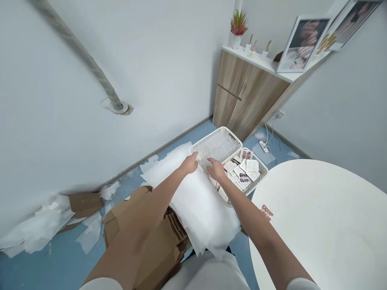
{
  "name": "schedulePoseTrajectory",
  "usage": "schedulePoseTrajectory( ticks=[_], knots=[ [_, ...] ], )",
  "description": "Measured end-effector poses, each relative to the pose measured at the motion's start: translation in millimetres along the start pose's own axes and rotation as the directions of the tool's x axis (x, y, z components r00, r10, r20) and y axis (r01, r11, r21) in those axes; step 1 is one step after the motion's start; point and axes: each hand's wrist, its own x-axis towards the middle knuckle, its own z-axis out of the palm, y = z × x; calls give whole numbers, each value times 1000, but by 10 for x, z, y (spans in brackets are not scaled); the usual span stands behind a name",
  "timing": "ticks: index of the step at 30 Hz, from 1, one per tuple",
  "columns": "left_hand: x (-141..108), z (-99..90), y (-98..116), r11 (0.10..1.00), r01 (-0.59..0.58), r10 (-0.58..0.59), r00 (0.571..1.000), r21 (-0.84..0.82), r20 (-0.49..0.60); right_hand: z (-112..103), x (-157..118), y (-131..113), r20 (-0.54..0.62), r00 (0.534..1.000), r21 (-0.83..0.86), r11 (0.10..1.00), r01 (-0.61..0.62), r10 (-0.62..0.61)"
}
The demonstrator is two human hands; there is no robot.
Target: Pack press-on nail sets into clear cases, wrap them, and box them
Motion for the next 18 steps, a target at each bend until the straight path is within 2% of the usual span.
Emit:
schedulePoseTrajectory(
  ticks=[4,8,13,18],
  knots=[
    [526,102,-97,993,112,-113,993,27,42,138,450,-16,42,999,-156,987,-28,35],
    [821,164,-86,985,137,-148,983,109,106,262,684,-77,80,996,-295,955,-13,38],
    [886,196,-66,981,113,-132,985,159,112,330,800,-177,96,995,-364,931,22,14],
    [805,193,-127,990,132,-133,991,48,25,306,804,-197,120,992,-328,945,10,31]
  ],
)
